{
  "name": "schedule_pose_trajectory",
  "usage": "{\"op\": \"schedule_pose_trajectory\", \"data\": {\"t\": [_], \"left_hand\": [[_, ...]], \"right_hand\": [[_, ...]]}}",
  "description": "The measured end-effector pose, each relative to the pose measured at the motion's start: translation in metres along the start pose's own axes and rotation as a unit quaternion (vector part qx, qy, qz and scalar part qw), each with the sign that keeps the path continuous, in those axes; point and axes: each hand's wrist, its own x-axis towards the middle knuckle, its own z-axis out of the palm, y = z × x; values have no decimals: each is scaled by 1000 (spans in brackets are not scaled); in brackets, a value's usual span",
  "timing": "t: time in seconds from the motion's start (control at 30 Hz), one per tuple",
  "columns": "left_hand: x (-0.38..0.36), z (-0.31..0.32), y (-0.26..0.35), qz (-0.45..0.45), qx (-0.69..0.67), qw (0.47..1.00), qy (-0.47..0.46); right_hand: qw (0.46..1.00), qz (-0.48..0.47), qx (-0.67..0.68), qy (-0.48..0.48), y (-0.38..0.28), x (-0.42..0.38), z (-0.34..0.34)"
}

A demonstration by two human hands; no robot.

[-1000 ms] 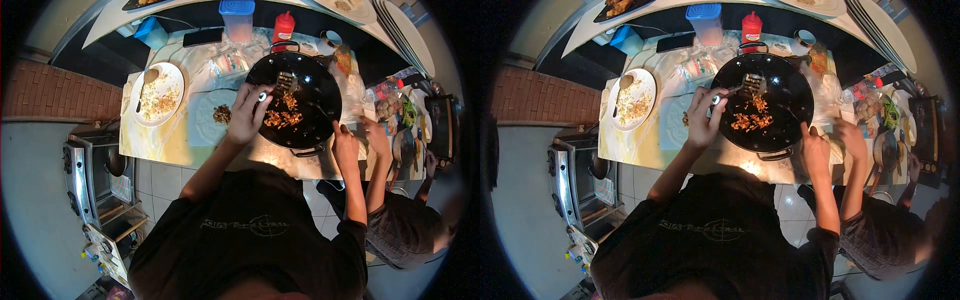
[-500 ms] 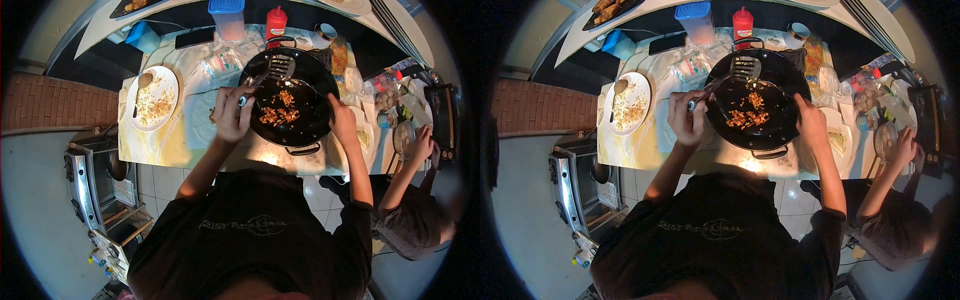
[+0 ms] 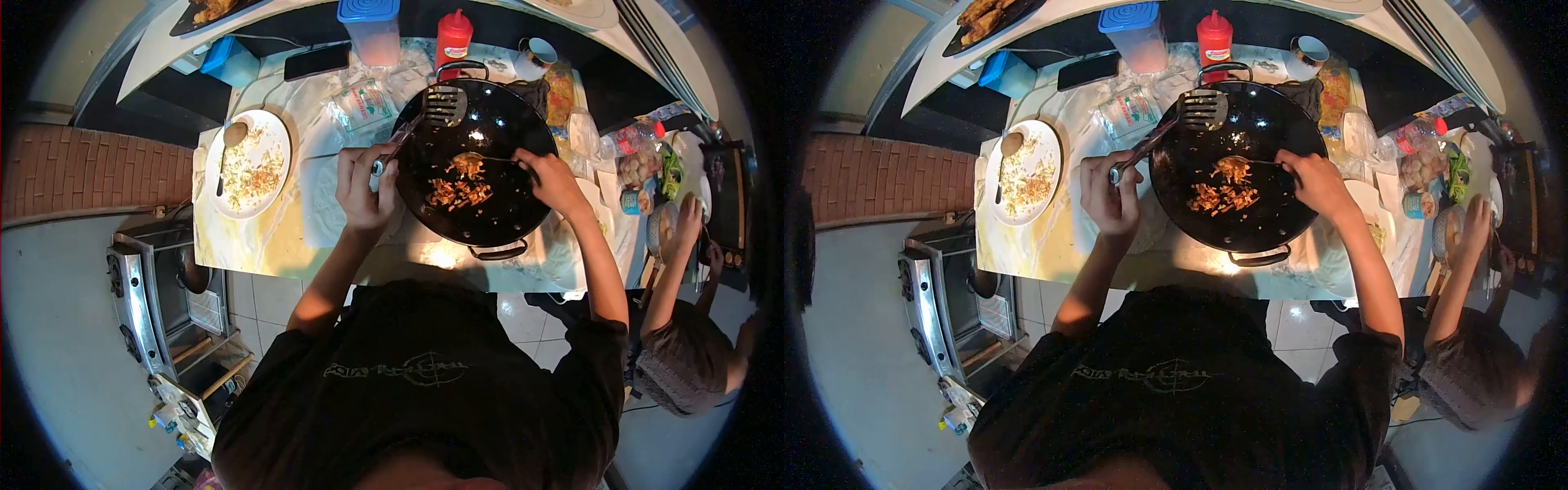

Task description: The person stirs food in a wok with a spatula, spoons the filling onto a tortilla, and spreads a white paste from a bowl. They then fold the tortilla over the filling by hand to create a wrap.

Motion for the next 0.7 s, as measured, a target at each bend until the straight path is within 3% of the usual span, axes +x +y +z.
{"op": "schedule_pose_trajectory", "data": {"t": [0.13, 0.23, 0.3, 0.47, 0.6, 0.7], "left_hand": [[-1, 5, -6, 5, 14, 1000, -7], [-1, 8, -8, 15, 14, 1000, -20], [-1, 8, -7, 15, 19, 999, -23], [-6, 6, -9, 15, 26, 999, -44], [-8, 7, -8, 31, 41, 996, -74], [-9, 11, -8, 46, 48, 994, -84]], "right_hand": [[997, 55, 41, 38, 11, 1, 1], [991, 86, -54, 85, 13, 3, 8], [997, 71, 26, -11, 4, -2, 5], [992, 77, 95, 11, 0, -13, -1], [989, 118, 1, 89, 4, -22, 10], [989, 148, -10, 9, -16, -26, 2]]}}
